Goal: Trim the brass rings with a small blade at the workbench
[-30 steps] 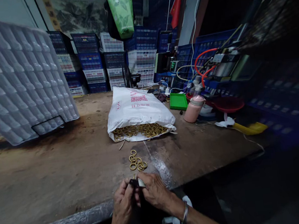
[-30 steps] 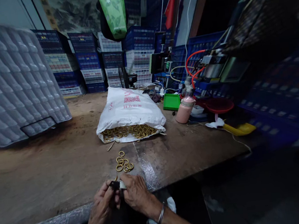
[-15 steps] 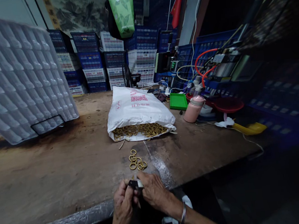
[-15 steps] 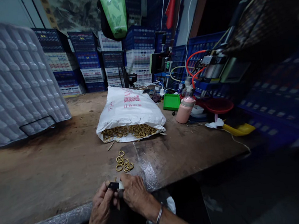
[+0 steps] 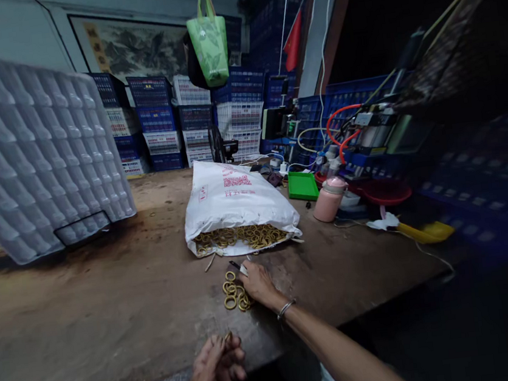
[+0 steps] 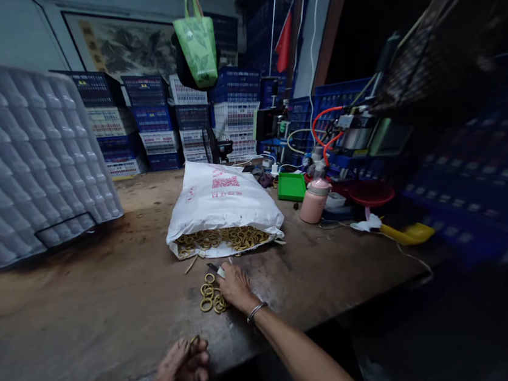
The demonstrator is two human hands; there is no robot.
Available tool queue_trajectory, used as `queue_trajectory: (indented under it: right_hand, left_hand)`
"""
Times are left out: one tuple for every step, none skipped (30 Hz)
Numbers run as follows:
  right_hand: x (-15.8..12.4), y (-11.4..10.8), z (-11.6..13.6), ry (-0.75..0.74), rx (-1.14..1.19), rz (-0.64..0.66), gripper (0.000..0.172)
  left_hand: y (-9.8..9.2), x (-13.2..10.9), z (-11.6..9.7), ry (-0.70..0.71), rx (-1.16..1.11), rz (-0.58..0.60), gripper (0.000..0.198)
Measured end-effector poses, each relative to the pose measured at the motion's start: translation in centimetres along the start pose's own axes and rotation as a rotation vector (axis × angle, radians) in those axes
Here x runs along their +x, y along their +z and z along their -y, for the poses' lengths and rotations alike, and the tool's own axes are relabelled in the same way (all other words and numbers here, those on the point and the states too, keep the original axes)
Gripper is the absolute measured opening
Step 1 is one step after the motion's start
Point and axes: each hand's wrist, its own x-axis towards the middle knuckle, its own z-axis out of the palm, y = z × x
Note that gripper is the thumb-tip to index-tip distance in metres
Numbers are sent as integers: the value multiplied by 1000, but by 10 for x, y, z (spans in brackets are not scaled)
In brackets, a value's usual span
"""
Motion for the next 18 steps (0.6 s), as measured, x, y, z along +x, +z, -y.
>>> queue_trajectory:
  right_hand:
    - [4,2,3,2,-5,1,15]
    - [7,4,5,1,-12,3,17]
    - [9,6,8,-1,-22,3,18]
    - [10,7,10,-7,-37,5,19]
    - [11,9,12,-16,-52,8,19]
    - [12,11,14,-28,-66,11,18]
    - [12,12,15,-41,-75,14,18]
    - [13,13,16,-50,-80,19,18]
    - [13,14,17,-57,-83,21,17]
    - [14,15,17,-65,-84,20,17]
    - [14,15,17,-75,-81,14,18]
    - [15,15,16,-89,-75,5,18]
    - [14,14,16,-103,-65,-4,17]
    - [13,12,15,-118,-50,-11,17]
    - [11,10,15,-136,-29,-12,17]
    - [7,8,15,-157,1,-6,16]
    - [2,5,16,-185,39,4,16]
    - [-4,2,17,-221,88,21,16]
  left_hand:
    - [-3,2,0,-10,-25,11,33]
    - [-5,5,-1,-22,-49,27,33]
    - [-7,6,-1,-39,-73,46,32]
    - [-8,8,-1,-58,-94,63,33]
    - [-9,10,-2,-77,-115,76,33]
    - [-10,11,-2,-98,-135,82,34]
    - [-10,12,-3,-118,-159,78,33]
    - [-10,13,-4,-138,-185,67,31]
    - [-10,14,-4,-157,-209,52,29]
    - [-10,15,-5,-174,-228,33,28]
    - [-9,16,-6,-183,-239,12,29]
    - [-8,16,-7,-181,-237,-5,29]
    - [-7,16,-8,-165,-223,-17,30]
    - [-5,16,-9,-140,-198,-27,31]
    - [-4,16,-11,-109,-168,-37,31]
    - [-2,15,-13,-78,-136,-47,33]
    - [-1,16,-15,-48,-103,-57,34]
    - [1,16,-17,-20,-69,-65,36]
